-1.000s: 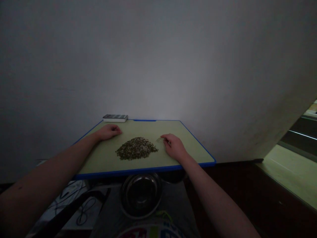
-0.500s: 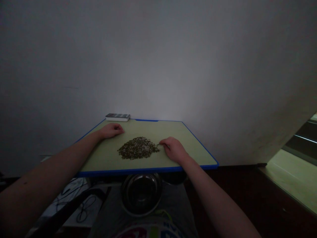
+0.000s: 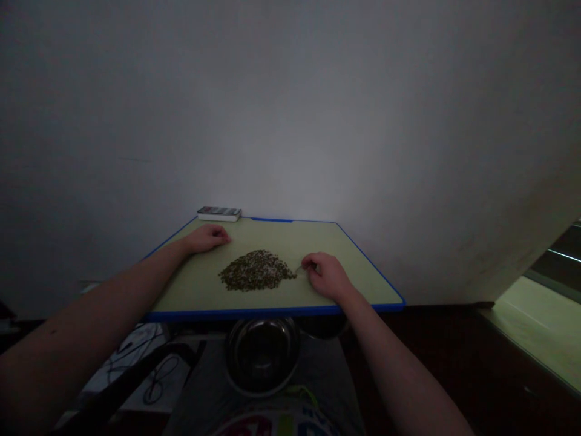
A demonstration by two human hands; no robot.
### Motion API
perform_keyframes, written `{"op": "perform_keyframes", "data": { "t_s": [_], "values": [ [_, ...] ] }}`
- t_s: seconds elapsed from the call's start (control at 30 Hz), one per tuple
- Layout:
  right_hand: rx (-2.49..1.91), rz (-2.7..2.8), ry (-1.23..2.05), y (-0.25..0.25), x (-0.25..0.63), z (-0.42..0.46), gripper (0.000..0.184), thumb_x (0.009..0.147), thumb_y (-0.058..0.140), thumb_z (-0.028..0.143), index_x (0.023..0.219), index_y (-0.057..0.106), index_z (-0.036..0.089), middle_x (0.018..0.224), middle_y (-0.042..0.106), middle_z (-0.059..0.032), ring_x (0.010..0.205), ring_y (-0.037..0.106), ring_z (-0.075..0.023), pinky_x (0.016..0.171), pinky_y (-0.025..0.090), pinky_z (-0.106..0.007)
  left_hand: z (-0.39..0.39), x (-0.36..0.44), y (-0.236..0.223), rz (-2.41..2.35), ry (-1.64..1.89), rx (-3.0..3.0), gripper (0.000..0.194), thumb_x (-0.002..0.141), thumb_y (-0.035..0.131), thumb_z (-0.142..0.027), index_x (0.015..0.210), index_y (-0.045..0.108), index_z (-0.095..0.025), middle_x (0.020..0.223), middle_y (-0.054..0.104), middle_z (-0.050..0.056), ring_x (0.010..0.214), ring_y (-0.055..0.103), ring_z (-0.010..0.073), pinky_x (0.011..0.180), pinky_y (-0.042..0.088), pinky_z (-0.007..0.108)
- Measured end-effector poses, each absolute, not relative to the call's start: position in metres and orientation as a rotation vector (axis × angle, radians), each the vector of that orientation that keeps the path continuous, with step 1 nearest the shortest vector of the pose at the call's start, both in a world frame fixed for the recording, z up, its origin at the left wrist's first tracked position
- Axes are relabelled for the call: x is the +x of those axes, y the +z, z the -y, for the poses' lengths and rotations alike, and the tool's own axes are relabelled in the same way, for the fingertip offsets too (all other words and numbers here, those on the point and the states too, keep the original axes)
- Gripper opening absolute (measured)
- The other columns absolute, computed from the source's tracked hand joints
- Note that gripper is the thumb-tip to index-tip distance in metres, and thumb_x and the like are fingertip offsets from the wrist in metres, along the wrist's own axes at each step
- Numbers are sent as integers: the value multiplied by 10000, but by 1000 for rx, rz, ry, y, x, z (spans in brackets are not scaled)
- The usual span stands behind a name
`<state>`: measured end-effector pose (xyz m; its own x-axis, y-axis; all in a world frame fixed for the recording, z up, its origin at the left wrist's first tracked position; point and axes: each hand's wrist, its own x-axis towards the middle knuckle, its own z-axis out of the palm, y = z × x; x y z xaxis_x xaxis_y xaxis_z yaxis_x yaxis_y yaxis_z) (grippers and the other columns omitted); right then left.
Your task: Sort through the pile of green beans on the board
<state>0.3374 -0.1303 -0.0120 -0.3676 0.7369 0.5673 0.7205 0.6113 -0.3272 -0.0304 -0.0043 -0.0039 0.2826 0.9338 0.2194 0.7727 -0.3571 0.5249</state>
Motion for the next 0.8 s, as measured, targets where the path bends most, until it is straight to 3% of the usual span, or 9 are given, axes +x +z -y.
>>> {"op": "perform_keyframes", "data": {
  "t_s": [0.27, 0.8],
  "values": [
    [-1247, 2073, 83, -12, 337, 131, 268, 670, 459, 70, 851, 625, 179, 742, 672, -16, 668, 593, -141, 646, 436, -250, 3, -32, -5, -1536, 732, 2238, 337, 602, 557, -509, 682, 598, -185, 631, 596, -2, 639, 528, 157, 564, 401, 254],
    [-1184, 2101, 112, -13, 338, 132, 266, 627, 473, 62, 815, 615, 184, 717, 660, -11, 668, 595, -146, 658, 445, -252, -1, -33, -8, -1508, 746, 2236, 341, 592, 567, -513, 680, 604, -186, 640, 606, 4, 635, 536, 160, 570, 406, 259]
  ]
}}
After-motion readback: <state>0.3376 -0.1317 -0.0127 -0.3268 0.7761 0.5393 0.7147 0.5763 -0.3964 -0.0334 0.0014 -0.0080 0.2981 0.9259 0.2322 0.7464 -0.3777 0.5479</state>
